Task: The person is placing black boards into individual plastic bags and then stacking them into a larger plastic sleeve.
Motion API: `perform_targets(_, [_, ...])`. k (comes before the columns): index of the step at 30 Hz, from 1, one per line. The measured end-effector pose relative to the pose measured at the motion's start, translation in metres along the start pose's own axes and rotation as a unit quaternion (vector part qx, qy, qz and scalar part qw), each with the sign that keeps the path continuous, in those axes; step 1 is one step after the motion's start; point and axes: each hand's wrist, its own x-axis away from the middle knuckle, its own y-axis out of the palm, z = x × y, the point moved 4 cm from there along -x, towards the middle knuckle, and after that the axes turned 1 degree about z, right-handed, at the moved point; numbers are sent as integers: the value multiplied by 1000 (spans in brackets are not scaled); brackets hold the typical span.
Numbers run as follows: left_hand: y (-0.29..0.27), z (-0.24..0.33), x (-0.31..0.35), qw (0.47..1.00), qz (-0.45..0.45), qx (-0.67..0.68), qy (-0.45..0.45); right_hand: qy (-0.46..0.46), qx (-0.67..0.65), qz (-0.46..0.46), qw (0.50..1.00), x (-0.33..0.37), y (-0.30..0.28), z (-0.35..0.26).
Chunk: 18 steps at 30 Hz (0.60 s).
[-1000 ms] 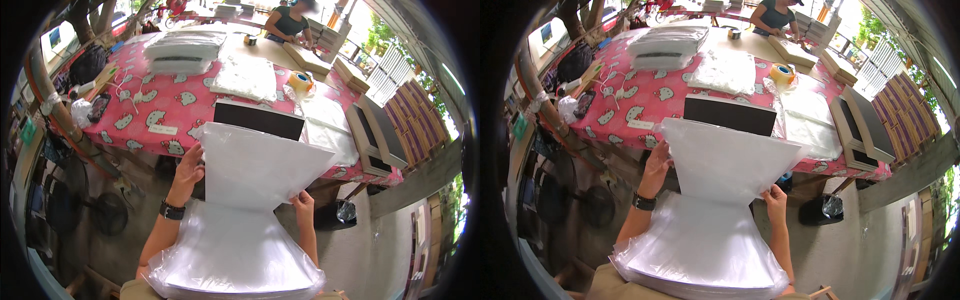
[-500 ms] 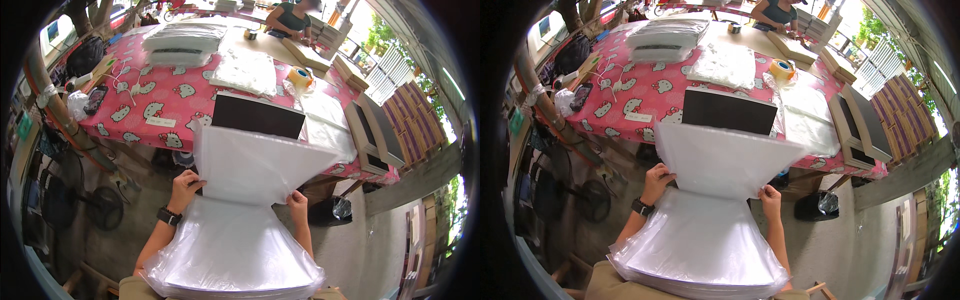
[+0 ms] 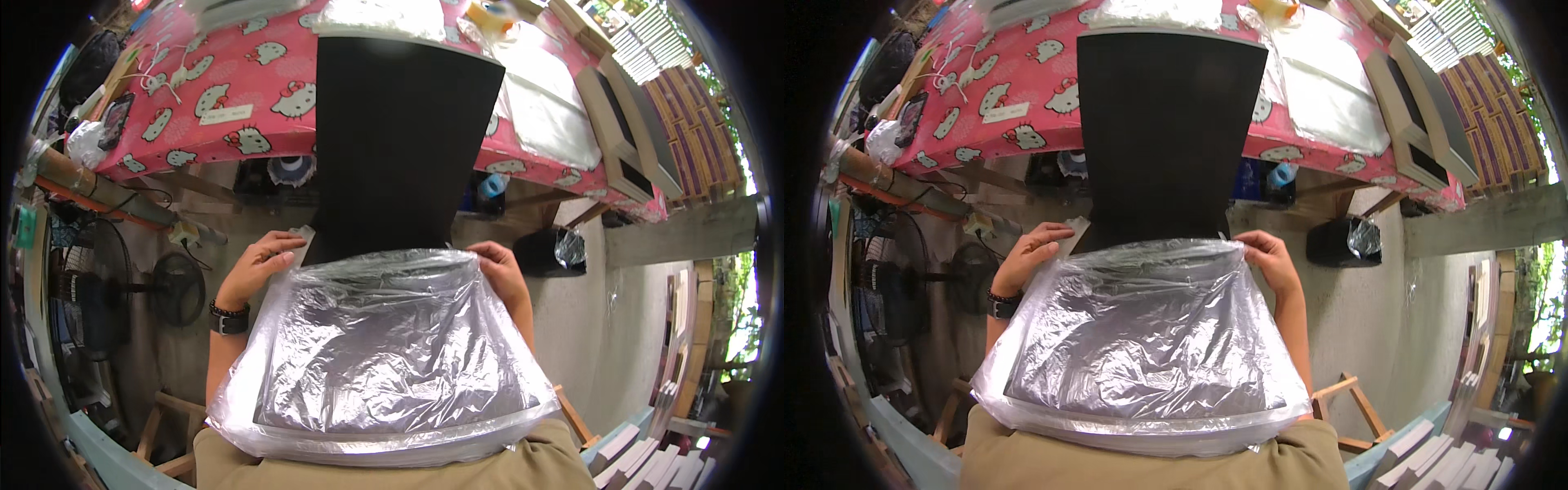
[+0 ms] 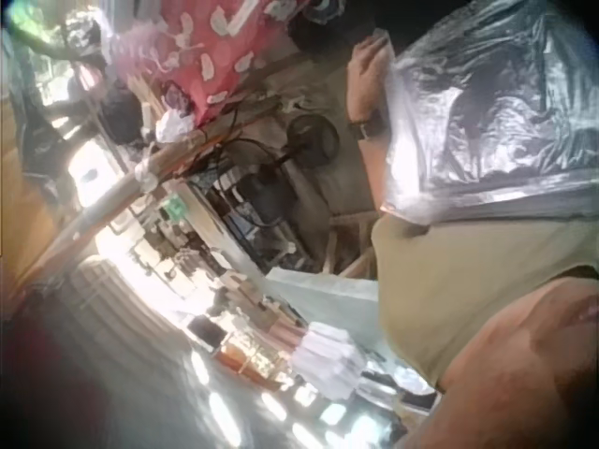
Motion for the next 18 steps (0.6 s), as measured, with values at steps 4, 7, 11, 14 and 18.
perform_targets(4, [10,16,4,981,-152,-115,15,74,-96,-25,992,8,6,-13])
perform_targets(7, [4,6,4,981,-136,55,-127,104,-164,-67,979,4,3,-4])
perform_targets(11, [4,-24,-6,934,-126,270,-195,131,-259,-18,957,-11,17,2])
perform_targets(14, [4,-51,-29,946,-42,238,-216,106,-152,83,979,-37,-6,54])
perform_targets(18, [0,-148,-62,980,163,-38,-112,-22,120,232,965,-77,-10,106])
